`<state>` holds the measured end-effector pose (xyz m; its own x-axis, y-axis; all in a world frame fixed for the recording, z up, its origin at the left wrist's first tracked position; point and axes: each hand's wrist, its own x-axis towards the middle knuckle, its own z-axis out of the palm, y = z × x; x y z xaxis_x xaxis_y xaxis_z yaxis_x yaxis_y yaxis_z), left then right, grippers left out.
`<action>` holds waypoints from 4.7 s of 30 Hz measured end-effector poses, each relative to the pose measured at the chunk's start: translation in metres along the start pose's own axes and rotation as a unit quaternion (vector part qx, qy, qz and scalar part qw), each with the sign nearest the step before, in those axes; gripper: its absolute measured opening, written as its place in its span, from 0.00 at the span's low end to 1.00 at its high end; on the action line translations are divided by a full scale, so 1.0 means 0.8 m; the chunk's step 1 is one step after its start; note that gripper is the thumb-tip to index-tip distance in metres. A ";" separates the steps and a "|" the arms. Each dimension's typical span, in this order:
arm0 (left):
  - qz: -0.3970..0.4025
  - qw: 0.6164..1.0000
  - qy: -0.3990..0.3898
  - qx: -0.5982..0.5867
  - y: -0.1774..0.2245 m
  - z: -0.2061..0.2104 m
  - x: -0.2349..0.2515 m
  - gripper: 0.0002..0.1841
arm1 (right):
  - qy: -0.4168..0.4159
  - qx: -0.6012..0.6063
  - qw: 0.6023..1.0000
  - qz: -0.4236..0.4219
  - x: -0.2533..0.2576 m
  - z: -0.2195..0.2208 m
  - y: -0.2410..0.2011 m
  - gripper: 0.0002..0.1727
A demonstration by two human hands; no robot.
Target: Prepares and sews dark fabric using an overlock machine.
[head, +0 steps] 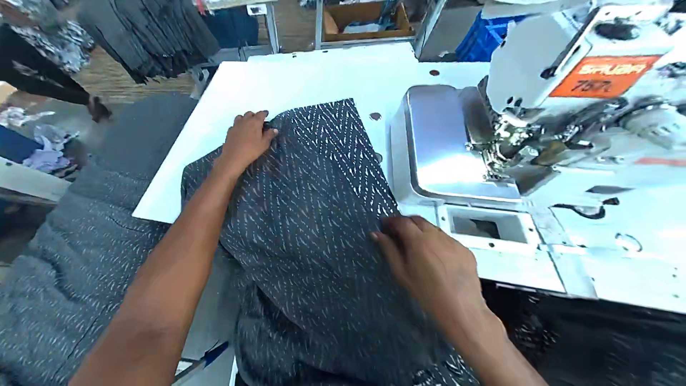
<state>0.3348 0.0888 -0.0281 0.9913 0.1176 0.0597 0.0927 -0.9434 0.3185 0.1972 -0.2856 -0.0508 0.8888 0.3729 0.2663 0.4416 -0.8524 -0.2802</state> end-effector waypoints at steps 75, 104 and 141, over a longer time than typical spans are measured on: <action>0.210 0.851 0.195 -0.440 0.184 -0.096 -0.214 0.04 | 0.060 0.730 0.681 0.018 0.084 -0.102 -0.110 0.13; 0.312 0.848 0.240 -0.354 0.207 -0.156 -0.171 0.04 | 0.090 0.524 0.844 -0.068 -0.049 -0.015 -0.017 0.07; 0.339 0.899 0.076 -0.268 0.355 0.070 -0.081 0.08 | 0.041 0.603 0.754 0.256 -0.213 0.002 0.086 0.10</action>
<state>0.3020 -0.2041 0.0056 0.7750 -0.3489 0.5269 -0.6264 -0.5342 0.5676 0.0763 -0.4075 -0.1170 0.9920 0.0425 -0.1188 -0.1224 0.0952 -0.9879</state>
